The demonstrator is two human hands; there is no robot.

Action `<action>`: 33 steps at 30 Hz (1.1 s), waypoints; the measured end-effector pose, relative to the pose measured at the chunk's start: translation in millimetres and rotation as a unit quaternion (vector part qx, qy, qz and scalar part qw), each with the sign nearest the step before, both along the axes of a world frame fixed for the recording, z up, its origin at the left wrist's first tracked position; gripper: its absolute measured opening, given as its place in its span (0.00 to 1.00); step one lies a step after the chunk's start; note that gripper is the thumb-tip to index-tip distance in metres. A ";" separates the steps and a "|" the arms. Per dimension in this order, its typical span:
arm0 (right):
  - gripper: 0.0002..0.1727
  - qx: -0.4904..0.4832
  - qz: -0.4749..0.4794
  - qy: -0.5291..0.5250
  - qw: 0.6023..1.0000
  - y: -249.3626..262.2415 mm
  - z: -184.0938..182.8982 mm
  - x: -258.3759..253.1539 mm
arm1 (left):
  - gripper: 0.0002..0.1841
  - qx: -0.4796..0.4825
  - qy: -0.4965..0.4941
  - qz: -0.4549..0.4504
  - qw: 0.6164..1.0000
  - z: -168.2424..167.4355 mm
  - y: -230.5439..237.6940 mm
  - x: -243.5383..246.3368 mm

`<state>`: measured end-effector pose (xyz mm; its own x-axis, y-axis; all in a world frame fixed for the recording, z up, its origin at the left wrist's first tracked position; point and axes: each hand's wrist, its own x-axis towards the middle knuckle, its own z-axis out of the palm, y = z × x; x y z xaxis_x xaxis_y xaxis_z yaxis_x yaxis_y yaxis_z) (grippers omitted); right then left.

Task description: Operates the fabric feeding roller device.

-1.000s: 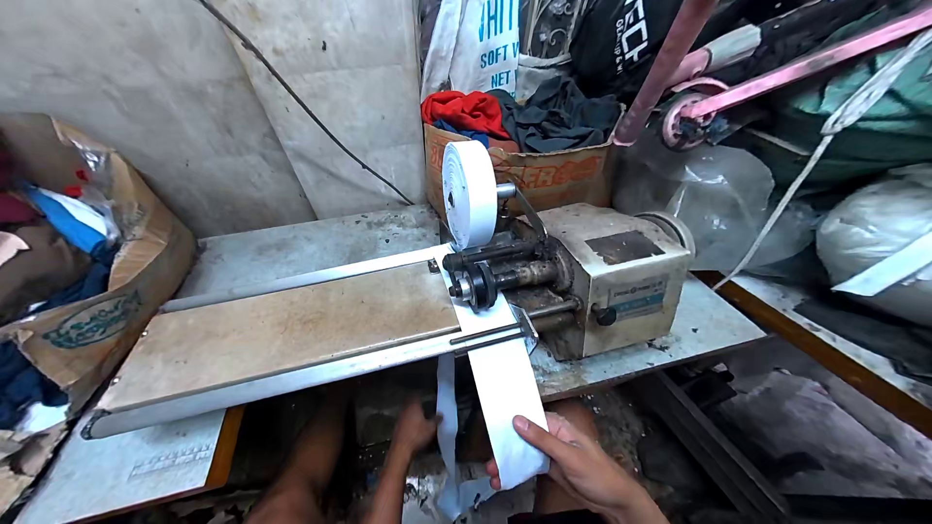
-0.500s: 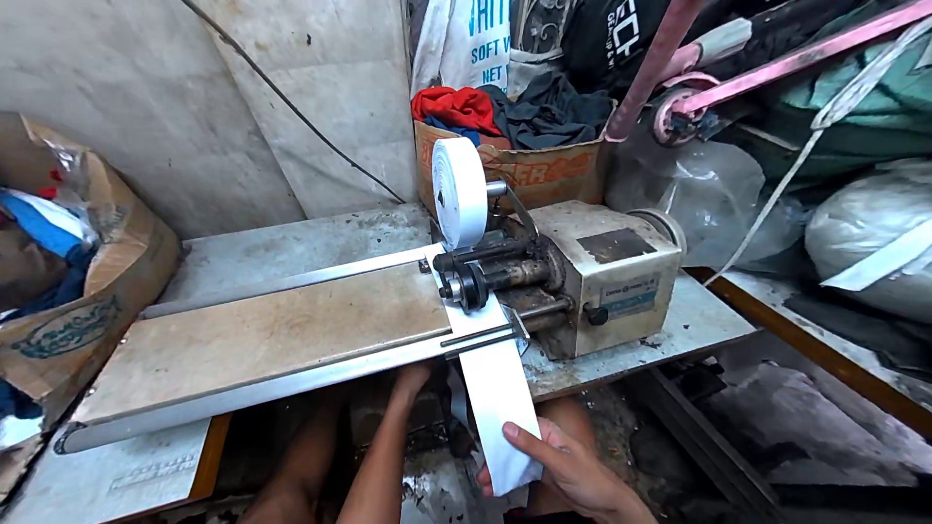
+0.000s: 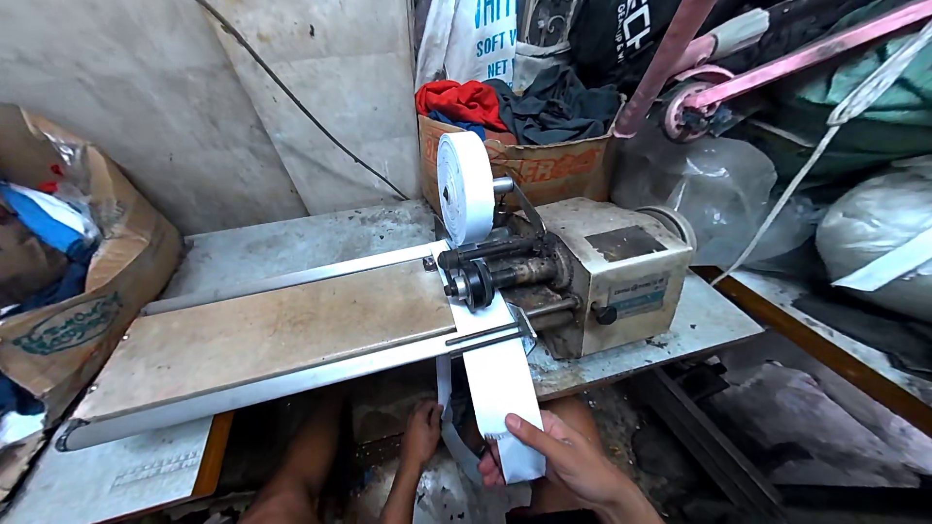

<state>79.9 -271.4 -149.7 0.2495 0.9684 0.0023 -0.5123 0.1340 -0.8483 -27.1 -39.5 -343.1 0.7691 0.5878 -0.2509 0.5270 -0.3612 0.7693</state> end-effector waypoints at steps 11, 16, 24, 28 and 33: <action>0.24 -0.002 -0.004 -0.018 1.000 1.9 4.2 2.6 | 0.20 -0.051 0.161 -0.040 0.985 -76.9 -34.5 -48.9; 0.24 -0.001 0.000 -0.016 1.000 1.4 4.6 1.3 | 0.20 -0.045 0.246 -0.099 0.963 -90.6 -52.5 -60.5; 0.25 0.001 0.007 -0.022 1.000 -0.3 7.1 -0.1 | 0.24 -0.060 0.386 -0.309 0.867 -79.8 -59.0 -71.1; 0.26 0.003 0.011 -0.025 1.000 -2.3 6.0 0.4 | 0.27 -0.044 0.375 -0.182 0.908 -88.0 -23.4 -55.7; 0.26 -0.012 0.006 -0.015 1.000 -2.5 1.5 -3.1 | 0.36 0.001 -0.004 0.056 0.998 77.8 25.1 32.3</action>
<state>76.8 -273.9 -148.1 0.2375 0.9713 -0.0137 -0.4879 0.1070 -0.8663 5.2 -14.4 -265.2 0.7009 0.6702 -0.2440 0.5576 -0.3016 0.7734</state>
